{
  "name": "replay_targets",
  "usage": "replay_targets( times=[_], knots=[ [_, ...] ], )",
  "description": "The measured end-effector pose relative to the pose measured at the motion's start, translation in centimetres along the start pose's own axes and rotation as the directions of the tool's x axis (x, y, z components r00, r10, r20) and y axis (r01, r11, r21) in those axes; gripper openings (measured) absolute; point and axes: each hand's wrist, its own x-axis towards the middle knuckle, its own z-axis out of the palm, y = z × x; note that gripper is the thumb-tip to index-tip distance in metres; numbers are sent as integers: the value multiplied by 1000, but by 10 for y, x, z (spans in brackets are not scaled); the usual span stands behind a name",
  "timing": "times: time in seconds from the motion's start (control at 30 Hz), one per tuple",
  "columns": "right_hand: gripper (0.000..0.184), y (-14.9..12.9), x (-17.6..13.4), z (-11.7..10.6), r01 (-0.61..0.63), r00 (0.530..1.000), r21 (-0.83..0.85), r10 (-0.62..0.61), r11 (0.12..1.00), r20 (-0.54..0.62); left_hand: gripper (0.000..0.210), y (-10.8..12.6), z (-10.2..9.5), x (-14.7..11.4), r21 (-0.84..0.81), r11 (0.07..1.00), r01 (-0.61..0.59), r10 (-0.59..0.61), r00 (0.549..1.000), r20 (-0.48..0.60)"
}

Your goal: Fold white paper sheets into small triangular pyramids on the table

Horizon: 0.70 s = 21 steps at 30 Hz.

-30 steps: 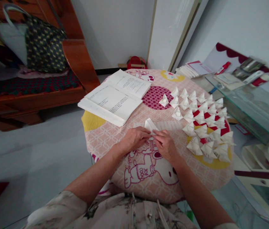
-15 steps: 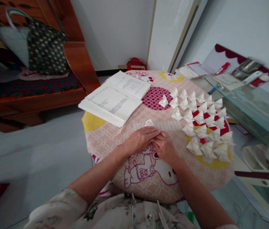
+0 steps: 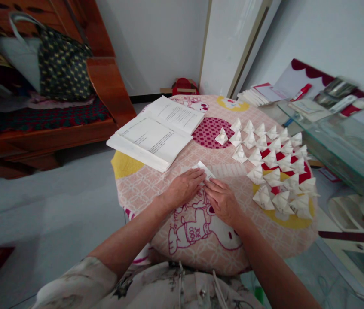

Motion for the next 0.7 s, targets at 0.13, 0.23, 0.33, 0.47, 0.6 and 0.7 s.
replay_targets(
  times=[0.13,0.23,0.33,0.47,0.6,0.7],
  knots=[
    [36,1,-3,2,-9,999,72,11,997,-32,35,-2,1,-2,-15,999,32,-32,999,-3],
    [28,4,-5,-2,-43,991,249,73,968,-111,36,-4,0,-3,-28,999,30,-29,1000,8],
    [27,9,-3,-10,-132,950,434,238,891,-200,39,-6,0,-4,-9,1000,13,-13,1000,22],
    [30,22,7,-15,-196,938,427,295,883,-179,40,-7,1,-4,17,1000,5,-5,999,38],
    [34,34,18,-10,-197,969,318,234,927,-81,38,-6,1,-4,-5,1000,16,-16,1000,15],
    [36,36,23,-6,-186,979,251,200,950,-32,36,-6,0,-3,-6,1000,22,-22,1000,7]
  ],
)
